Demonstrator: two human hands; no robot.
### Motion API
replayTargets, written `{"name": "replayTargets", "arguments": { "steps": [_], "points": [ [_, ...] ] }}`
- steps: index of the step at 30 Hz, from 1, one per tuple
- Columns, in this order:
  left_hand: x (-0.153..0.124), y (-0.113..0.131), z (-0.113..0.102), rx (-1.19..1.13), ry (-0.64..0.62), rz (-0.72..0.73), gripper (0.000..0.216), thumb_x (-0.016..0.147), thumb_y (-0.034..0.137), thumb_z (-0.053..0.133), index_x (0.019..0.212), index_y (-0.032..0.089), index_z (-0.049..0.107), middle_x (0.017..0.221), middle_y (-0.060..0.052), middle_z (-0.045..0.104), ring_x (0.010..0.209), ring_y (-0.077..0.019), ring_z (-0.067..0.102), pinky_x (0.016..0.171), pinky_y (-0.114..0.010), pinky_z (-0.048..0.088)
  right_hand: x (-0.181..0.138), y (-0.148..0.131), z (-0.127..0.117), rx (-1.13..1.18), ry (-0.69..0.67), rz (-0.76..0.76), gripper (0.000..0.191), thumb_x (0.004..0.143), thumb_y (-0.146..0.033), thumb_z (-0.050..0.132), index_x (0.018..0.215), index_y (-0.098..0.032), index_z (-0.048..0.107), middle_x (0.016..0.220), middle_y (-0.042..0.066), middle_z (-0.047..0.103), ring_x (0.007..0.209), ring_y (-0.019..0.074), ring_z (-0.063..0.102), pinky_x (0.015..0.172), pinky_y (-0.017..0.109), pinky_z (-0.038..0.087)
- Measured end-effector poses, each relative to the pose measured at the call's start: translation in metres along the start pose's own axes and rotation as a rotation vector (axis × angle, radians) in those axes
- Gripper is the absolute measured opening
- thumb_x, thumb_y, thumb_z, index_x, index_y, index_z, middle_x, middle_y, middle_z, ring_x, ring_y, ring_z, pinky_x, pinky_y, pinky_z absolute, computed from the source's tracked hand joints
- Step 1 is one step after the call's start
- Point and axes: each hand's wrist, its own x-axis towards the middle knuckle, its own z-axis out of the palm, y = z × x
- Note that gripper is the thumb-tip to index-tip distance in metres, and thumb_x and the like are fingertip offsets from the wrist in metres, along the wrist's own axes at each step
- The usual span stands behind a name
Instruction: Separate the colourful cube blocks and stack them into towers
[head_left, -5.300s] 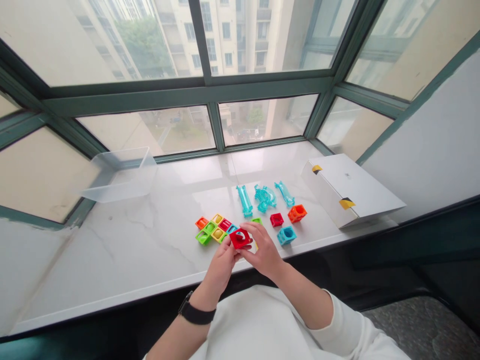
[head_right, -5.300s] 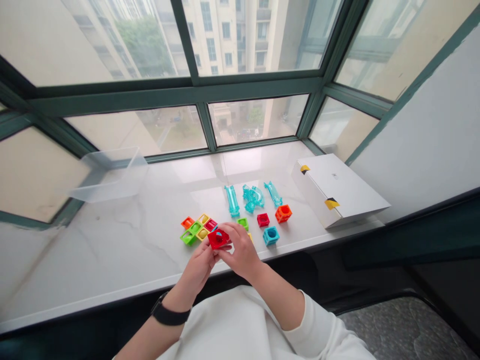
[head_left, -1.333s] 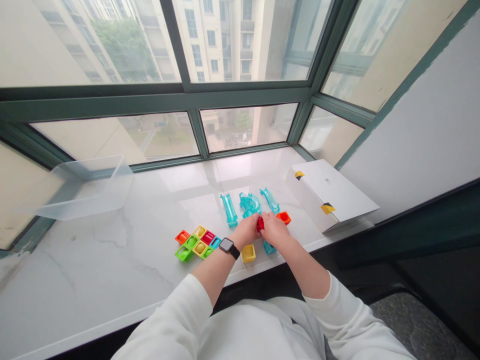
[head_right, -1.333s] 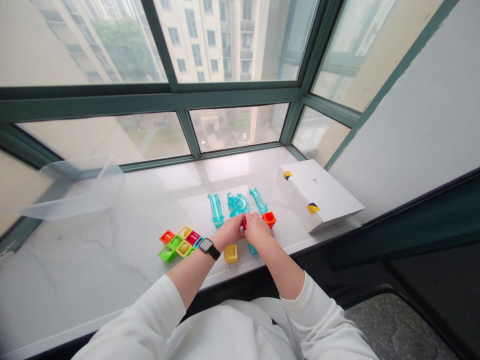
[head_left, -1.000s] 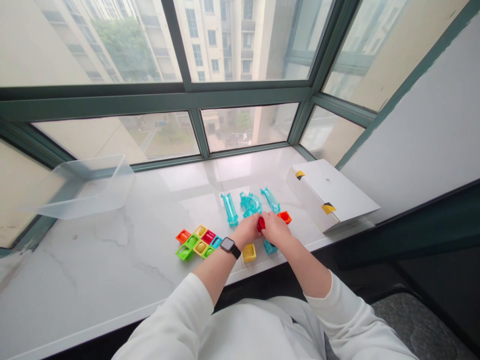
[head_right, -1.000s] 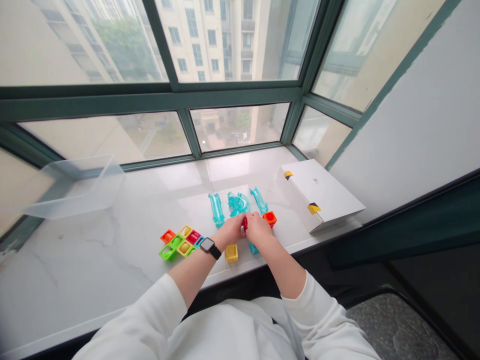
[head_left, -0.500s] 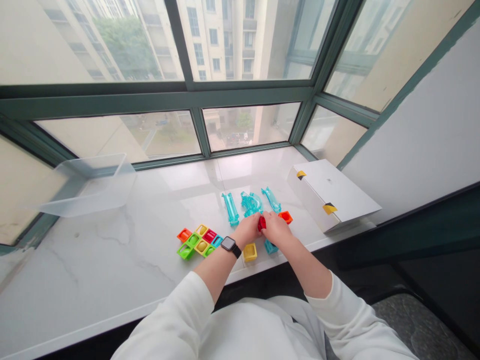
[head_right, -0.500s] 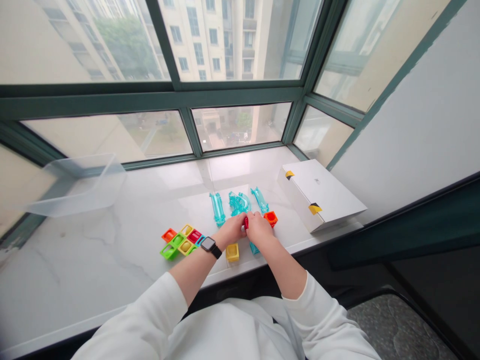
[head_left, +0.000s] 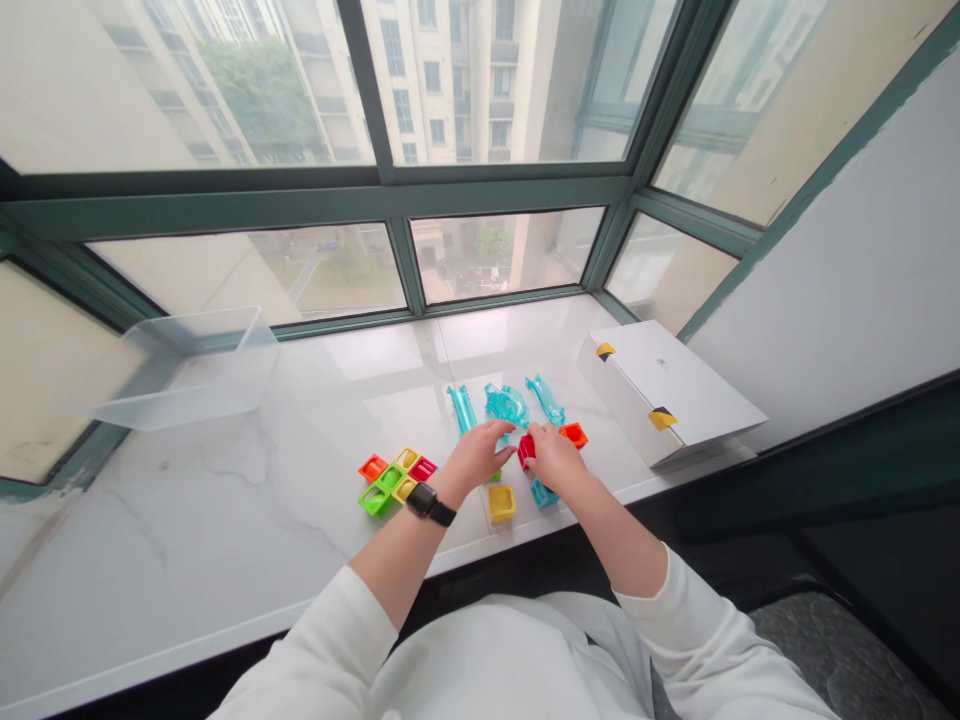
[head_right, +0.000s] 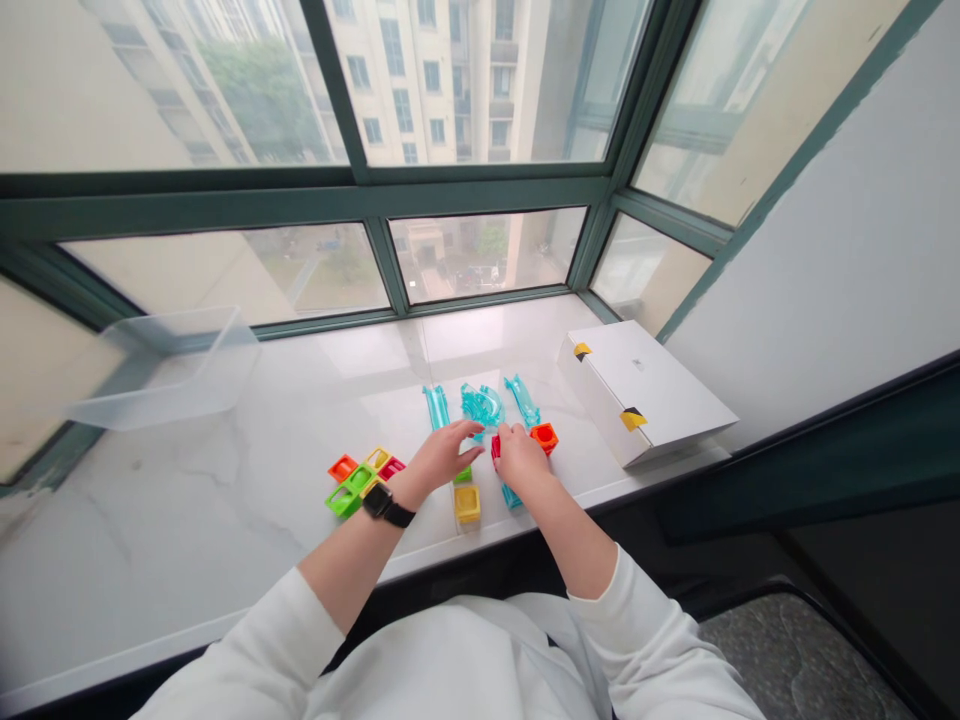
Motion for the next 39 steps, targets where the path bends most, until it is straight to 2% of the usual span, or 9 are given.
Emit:
{"name": "replayTargets", "arguments": {
  "steps": [4, 10, 14, 19, 22, 27, 31, 34, 39],
  "points": [
    [-0.059, -0.003, -0.020, -0.092, 0.269, -0.067, 0.018, 0.103, 0.035, 0.060, 0.116, 0.024, 0.067, 0.111, -0.006, 0.075, 0.095, -0.0207, 0.071, 0.090, -0.037, 0.057, -0.001, 0.000, 0.002, 0.002, 0.009, 0.005, 0.035, 0.095, -0.018, 0.067, 0.129, -0.016, 0.057, 0.131, 0.016, 0.064, 0.108, 0.0255, 0.069, 0.083, 0.031, 0.046],
    [-0.131, -0.017, 0.024, -0.207, 0.202, -0.162, 0.049, 0.089, 0.038, 0.079, 0.132, 0.026, 0.060, 0.125, -0.010, 0.070, 0.106, -0.0252, 0.070, 0.093, -0.042, 0.059, 0.000, 0.001, 0.004, -0.005, 0.015, 0.008, 0.037, 0.094, -0.023, 0.070, 0.128, -0.017, 0.058, 0.131, 0.016, 0.065, 0.108, 0.0269, 0.069, 0.081, 0.031, 0.046],
    [-0.138, -0.025, 0.060, -0.252, 0.128, -0.217, 0.064, 0.082, 0.029, 0.083, 0.141, 0.027, 0.056, 0.137, -0.012, 0.068, 0.116, -0.0277, 0.069, 0.099, -0.045, 0.058, -0.006, 0.000, -0.001, 0.028, 0.043, -0.003, 0.040, 0.093, -0.022, 0.071, 0.131, -0.018, 0.059, 0.136, 0.017, 0.063, 0.108, 0.0279, 0.070, 0.083, 0.033, 0.047],
    [-0.127, -0.025, 0.071, -0.210, 0.084, -0.218, 0.060, 0.082, 0.019, 0.079, 0.138, 0.025, 0.060, 0.130, -0.011, 0.072, 0.116, -0.0289, 0.070, 0.102, -0.045, 0.056, -0.025, -0.002, -0.012, 0.143, 0.208, -0.075, 0.040, 0.096, -0.029, 0.069, 0.134, -0.020, 0.061, 0.144, 0.017, 0.061, 0.115, 0.0297, 0.068, 0.091, 0.039, 0.052],
    [-0.121, -0.023, 0.072, -0.171, 0.084, -0.207, 0.050, 0.083, 0.017, 0.077, 0.130, 0.023, 0.064, 0.123, -0.011, 0.075, 0.113, -0.0293, 0.071, 0.101, -0.045, 0.056, -0.039, -0.009, -0.013, 0.257, 0.348, -0.244, 0.034, 0.097, -0.024, 0.064, 0.131, -0.021, 0.065, 0.139, 0.014, 0.066, 0.125, 0.0289, 0.064, 0.104, 0.043, 0.052],
    [-0.123, -0.021, 0.075, -0.167, 0.113, -0.192, 0.056, 0.083, 0.020, 0.079, 0.135, 0.024, 0.060, 0.126, -0.010, 0.073, 0.111, -0.0287, 0.070, 0.099, -0.046, 0.057, -0.059, -0.029, 0.004, 0.394, 0.372, -0.501, 0.025, 0.095, -0.020, 0.065, 0.119, -0.022, 0.072, 0.135, 0.011, 0.070, 0.131, 0.0287, 0.063, 0.115, 0.049, 0.049],
    [-0.141, -0.016, 0.059, -0.190, 0.179, -0.181, 0.064, 0.087, 0.026, 0.077, 0.146, 0.027, 0.051, 0.136, -0.010, 0.068, 0.101, -0.0236, 0.071, 0.091, -0.043, 0.061, -0.066, -0.035, 0.018, 0.475, 0.435, -0.545, 0.022, 0.096, -0.020, 0.063, 0.114, -0.024, 0.074, 0.131, 0.011, 0.071, 0.128, 0.0293, 0.064, 0.113, 0.051, 0.052],
    [-0.159, -0.021, 0.029, -0.093, 0.311, -0.139, 0.045, 0.097, 0.031, 0.066, 0.141, 0.027, 0.056, 0.130, -0.009, 0.071, 0.107, -0.0249, 0.070, 0.098, -0.045, 0.058, -0.069, -0.035, 0.019, 0.526, 0.464, -0.591, 0.016, 0.098, -0.019, 0.060, 0.106, -0.024, 0.074, 0.125, 0.010, 0.072, 0.126, 0.0281, 0.065, 0.111, 0.050, 0.053],
    [-0.176, -0.069, -0.029, 0.186, 0.605, -0.301, 0.029, 0.100, 0.034, 0.058, 0.127, 0.024, 0.065, 0.130, -0.014, 0.069, 0.127, -0.0341, 0.061, 0.115, -0.056, 0.044, -0.073, -0.051, 0.018, 0.556, 0.397, -0.566, 0.017, 0.099, -0.020, 0.058, 0.101, -0.026, 0.074, 0.123, 0.009, 0.073, 0.124, 0.0255, 0.065, 0.111, 0.045, 0.053]
  ]
}}
